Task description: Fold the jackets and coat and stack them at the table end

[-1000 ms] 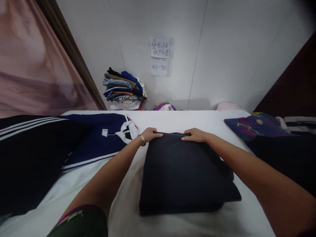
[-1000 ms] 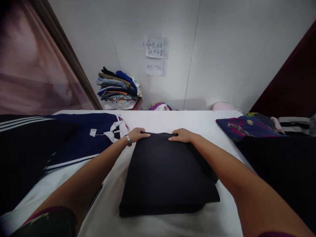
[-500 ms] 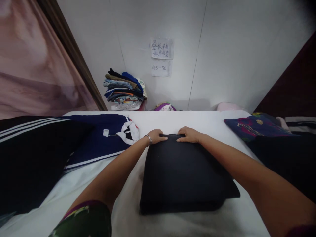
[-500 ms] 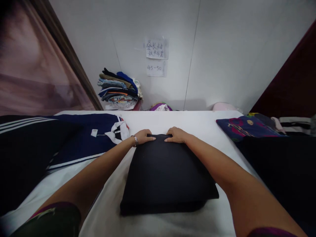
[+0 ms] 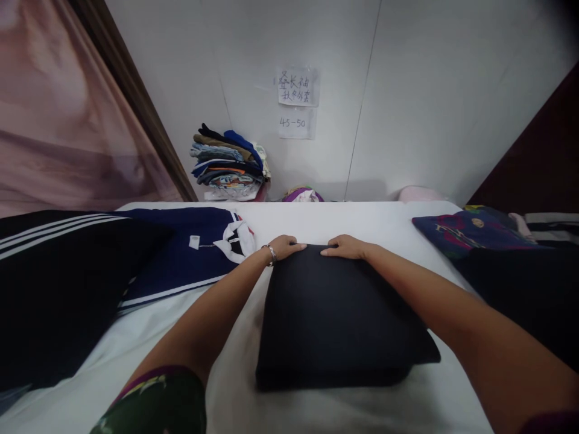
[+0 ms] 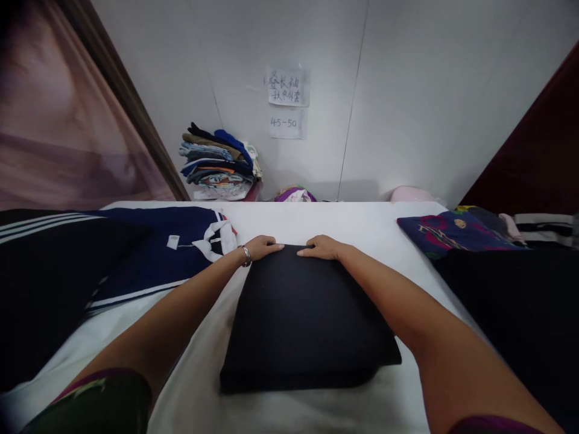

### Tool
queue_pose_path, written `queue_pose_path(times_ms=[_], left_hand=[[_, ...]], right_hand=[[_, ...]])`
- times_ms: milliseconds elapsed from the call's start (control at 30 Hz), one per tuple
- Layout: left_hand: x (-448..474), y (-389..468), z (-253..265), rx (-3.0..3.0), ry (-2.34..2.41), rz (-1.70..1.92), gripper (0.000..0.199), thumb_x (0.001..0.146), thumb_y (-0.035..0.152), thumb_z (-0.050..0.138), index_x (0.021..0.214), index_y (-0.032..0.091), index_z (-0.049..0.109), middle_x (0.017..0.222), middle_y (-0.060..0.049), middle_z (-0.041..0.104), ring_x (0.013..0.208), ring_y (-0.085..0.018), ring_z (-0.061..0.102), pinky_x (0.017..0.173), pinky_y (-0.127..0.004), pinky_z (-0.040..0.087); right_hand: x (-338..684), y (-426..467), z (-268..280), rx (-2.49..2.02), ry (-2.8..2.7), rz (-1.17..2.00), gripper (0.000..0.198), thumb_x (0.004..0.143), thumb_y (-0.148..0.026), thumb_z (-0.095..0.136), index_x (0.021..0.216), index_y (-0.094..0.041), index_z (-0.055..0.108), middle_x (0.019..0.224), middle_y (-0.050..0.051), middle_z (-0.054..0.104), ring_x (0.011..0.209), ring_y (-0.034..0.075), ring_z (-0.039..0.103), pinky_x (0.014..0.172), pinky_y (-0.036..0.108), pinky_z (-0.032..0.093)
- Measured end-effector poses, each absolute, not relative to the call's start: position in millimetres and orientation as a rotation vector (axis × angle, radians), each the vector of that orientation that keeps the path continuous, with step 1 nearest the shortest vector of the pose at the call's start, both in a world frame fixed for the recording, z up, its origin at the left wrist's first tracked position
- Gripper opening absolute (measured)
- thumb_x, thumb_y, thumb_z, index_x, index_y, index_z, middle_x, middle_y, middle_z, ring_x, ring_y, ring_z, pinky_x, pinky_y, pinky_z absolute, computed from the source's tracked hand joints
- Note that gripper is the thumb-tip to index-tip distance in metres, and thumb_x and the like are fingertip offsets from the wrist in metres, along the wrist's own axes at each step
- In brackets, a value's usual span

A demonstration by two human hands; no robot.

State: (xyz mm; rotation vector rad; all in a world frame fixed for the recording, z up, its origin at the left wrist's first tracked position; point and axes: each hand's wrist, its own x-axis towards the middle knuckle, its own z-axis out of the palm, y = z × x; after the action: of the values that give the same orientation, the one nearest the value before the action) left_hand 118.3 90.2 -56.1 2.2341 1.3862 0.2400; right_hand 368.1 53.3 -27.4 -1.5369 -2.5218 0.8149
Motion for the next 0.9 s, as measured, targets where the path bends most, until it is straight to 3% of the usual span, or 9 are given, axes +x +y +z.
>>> queue_pose_path(times_ms=[200,333,533,667,767,900], left_hand=[[122,97,-69,2.248,1.53,0.13,0.045,0.078,0.061,0.045,0.072,0.02,0.061,0.077,-0.004,0.064,0.074,-0.018,0.057,0.064,-0.027,0.04],[123,91,-65,2.277,1.524,0.204,0.047,0.08,0.061,0.041,0.068,0.019,0.059,0.075,-0.004,0.064,0.075,-0.019,0.057,0.064,-0.027,0.039],[125,92,-68,2.225,1.535,0.225,0.046,0.079,0.06,0.043,0.063,0.019,0.056,0.07,-0.003,0.062,0.073,-0.019,0.057,0.062,-0.027,0.038],[124,94,-72,2.174,1.558,0.196,0.044,0.077,0.059,0.045,0.061,0.02,0.056,0.07,-0.003,0.062,0.073,-0.019,0.057,0.062,-0.026,0.039],[124,93,-72,2.169,1.564,0.214,0.044,0.077,0.059,0.045,0.062,0.02,0.055,0.07,-0.002,0.062,0.072,-0.018,0.057,0.062,-0.026,0.038],[124,90,-70,2.176,1.564,0.243,0.043,0.077,0.059,0.045,0.063,0.02,0.054,0.068,-0.002,0.06,0.071,-0.018,0.056,0.06,-0.026,0.037]], right_hand=[[390,60,-36,-1.749,-2.524,0.729,0.063,0.077,-0.073,0.042,0.1,-0.021,0.068,0.101,0.009,0.068,0.096,0.026,0.061,0.082,0.032,0.043],[406,49,-40,-1.771,-2.479,0.578,0.067,0.078,-0.074,0.041,0.114,-0.022,0.062,0.107,0.011,0.066,0.098,0.026,0.06,0.082,0.033,0.044],[403,51,-46,-1.811,-2.498,0.631,0.071,0.082,-0.074,0.027,0.096,-0.019,0.068,0.102,0.012,0.068,0.096,0.026,0.061,0.084,0.033,0.044],[405,55,-51,-1.903,-2.489,0.563,0.07,0.08,-0.075,0.034,0.11,-0.018,0.063,0.11,0.014,0.065,0.101,0.028,0.06,0.084,0.035,0.044],[415,50,-51,-1.782,-2.486,0.368,0.062,0.08,-0.069,0.043,0.112,-0.018,0.06,0.111,0.013,0.064,0.098,0.027,0.059,0.08,0.035,0.045],[422,42,-46,-1.663,-2.482,0.483,0.051,0.086,-0.06,0.04,0.097,-0.018,0.066,0.101,0.01,0.067,0.091,0.022,0.061,0.078,0.03,0.045]])
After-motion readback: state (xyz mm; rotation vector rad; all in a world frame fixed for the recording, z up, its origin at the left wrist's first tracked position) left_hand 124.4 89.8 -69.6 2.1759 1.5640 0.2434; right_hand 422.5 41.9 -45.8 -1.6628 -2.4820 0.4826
